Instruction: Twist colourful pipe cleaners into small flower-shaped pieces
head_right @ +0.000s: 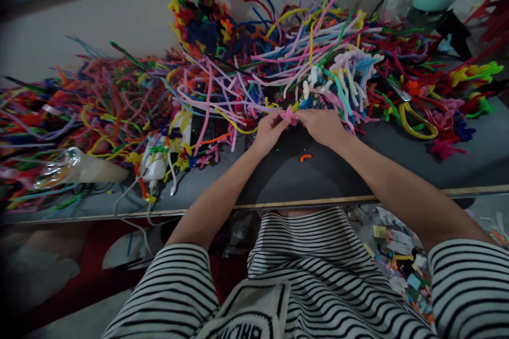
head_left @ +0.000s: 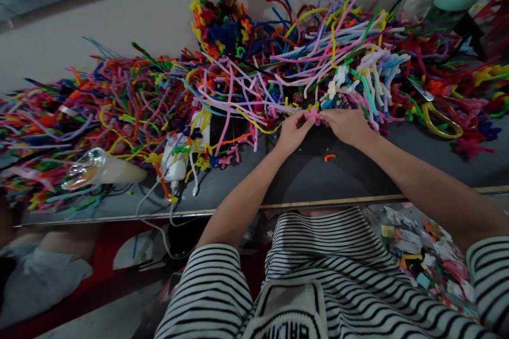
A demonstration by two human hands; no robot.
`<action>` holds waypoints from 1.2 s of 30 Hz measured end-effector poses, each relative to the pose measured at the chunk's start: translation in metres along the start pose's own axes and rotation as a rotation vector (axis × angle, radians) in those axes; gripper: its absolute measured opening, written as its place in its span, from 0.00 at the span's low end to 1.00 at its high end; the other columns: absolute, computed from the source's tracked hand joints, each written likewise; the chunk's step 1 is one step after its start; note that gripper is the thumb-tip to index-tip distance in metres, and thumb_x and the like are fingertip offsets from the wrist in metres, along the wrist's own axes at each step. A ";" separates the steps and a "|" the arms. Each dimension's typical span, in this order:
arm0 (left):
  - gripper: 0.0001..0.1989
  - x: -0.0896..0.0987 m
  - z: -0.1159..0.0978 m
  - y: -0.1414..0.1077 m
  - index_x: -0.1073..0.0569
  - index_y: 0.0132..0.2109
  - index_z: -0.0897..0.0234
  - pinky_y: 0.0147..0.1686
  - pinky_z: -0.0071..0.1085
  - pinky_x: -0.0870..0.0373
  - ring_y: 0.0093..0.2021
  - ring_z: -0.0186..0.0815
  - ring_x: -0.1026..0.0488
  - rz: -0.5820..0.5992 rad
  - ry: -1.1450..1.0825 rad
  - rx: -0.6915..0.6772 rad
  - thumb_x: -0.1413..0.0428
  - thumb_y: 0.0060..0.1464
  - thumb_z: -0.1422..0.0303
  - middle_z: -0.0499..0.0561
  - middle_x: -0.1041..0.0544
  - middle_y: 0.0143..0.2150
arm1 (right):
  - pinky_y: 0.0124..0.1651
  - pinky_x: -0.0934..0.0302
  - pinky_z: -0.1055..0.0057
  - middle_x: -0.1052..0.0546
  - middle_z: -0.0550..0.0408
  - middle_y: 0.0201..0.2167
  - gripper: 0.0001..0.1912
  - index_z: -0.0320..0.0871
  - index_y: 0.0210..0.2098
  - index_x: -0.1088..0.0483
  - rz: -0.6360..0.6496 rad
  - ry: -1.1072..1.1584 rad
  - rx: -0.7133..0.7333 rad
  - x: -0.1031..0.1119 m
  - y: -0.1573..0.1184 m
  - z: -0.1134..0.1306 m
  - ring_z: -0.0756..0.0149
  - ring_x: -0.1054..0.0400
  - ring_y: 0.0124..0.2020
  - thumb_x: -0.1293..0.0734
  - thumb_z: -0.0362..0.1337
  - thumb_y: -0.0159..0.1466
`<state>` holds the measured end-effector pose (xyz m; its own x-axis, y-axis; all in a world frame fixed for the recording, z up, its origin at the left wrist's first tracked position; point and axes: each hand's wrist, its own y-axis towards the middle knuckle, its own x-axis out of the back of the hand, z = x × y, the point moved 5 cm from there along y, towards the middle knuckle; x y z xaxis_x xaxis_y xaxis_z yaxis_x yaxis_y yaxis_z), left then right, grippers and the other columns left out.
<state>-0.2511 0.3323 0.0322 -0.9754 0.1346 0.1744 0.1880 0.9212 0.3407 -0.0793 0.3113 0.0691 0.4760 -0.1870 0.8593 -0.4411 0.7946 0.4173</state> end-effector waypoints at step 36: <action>0.22 0.008 -0.005 0.002 0.18 0.39 0.64 0.34 0.28 0.28 0.31 0.30 0.26 0.000 0.021 -0.028 0.36 0.56 0.48 0.50 0.19 0.32 | 0.22 0.42 0.72 0.25 0.58 0.20 0.23 0.44 0.28 0.20 0.026 1.077 -0.322 -0.013 0.009 -0.012 0.70 0.34 0.20 0.21 0.59 0.54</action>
<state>-0.2577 0.3332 0.0384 -0.9729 0.1263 0.1939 0.1912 0.9105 0.3666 -0.0808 0.3277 0.0579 0.9474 0.3048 0.0979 -0.3178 0.9322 0.1730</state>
